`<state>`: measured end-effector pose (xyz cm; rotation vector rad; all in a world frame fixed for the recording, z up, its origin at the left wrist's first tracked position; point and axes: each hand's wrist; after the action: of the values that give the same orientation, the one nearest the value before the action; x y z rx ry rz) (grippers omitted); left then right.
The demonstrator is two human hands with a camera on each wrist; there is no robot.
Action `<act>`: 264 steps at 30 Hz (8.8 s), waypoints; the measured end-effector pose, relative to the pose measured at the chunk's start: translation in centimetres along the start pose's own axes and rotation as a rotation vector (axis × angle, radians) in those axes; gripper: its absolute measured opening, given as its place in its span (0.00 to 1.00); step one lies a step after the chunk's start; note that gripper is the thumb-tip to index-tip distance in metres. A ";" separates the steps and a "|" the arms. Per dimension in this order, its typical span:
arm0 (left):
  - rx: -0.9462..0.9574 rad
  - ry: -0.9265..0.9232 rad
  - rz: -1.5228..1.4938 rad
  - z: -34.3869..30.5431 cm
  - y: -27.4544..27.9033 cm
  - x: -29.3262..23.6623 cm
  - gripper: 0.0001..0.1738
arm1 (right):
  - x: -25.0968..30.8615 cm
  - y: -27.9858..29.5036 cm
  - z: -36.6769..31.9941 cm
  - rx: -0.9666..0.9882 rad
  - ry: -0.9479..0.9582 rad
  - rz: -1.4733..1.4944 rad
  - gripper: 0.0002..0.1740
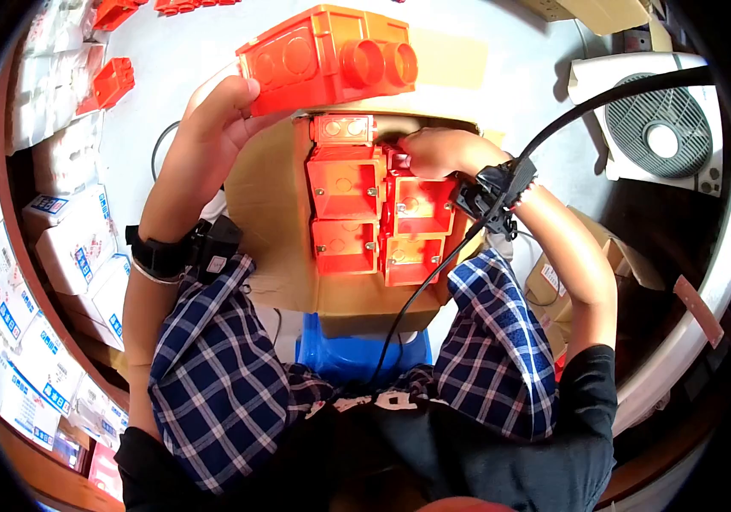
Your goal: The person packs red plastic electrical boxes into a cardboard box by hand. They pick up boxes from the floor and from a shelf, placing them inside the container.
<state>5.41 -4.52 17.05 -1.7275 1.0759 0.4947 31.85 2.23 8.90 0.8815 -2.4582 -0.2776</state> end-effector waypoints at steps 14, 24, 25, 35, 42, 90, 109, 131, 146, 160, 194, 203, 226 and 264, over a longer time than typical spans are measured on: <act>-0.026 0.018 0.091 0.2 -0.2 0.8 0.24 | -1.7 -3.3 3.2 -0.135 -0.014 0.060 0.24; -0.067 0.010 0.156 0.5 0.6 1.3 0.23 | -1.7 -2.0 2.6 -0.169 0.054 0.068 0.20; -0.068 0.010 0.156 0.5 0.4 1.2 0.23 | -1.7 -2.1 2.5 -0.227 0.085 0.075 0.18; -0.095 0.007 0.149 0.6 0.2 1.1 0.24 | -4.1 -4.8 4.7 -0.119 0.271 0.223 0.19; -0.088 0.015 0.166 0.7 0.1 1.1 0.24 | -2.1 -2.7 4.1 0.035 -0.029 0.180 0.31; 0.088 0.238 0.543 1.5 -4.5 4.7 0.14 | 1.6 -6.3 -9.8 -1.018 0.088 1.279 0.08; 0.069 0.069 0.990 2.0 -4.4 8.3 0.22 | 2.9 -7.2 -6.7 -1.133 -0.305 0.788 0.18; 0.125 -0.010 1.313 3.1 -2.8 7.9 0.15 | 2.9 -7.0 -5.2 -1.274 -0.185 -0.070 0.06; 0.265 0.035 1.397 3.4 -2.3 8.2 0.19 | 4.3 -5.5 -3.8 -0.899 -0.228 -0.345 0.26; 0.346 -0.050 1.403 2.9 -1.4 8.5 0.18 | 2.3 -7.4 -3.8 -1.186 -0.126 -0.294 0.16; 0.373 -0.265 1.087 5.0 -0.3 10.7 0.21 | 3.4 -5.9 -6.4 -1.347 -0.302 -0.330 0.11; 0.264 0.021 1.168 6.8 -2.2 12.5 0.33 | 2.6 -6.8 -4.7 -1.299 -0.426 -0.266 0.18; 0.018 -0.100 1.106 1.7 -5.4 7.5 0.19 | 0.9 -7.6 -7.8 -1.812 -0.406 -0.142 0.20; -0.007 -0.097 0.623 1.8 -2.4 0.5 0.14 | -0.3 -2.4 2.3 -0.336 -0.124 -0.103 0.15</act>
<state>7.98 -2.87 17.24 -1.3331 1.5394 0.9560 32.12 0.58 5.97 0.8638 -2.3805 -0.7779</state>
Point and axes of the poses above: each hand's wrist, its own z-axis towards the middle knuckle, its own y-axis out of the back of the hand, x = y × z, and after that the axes turned 9 degrees about -z, right-handed
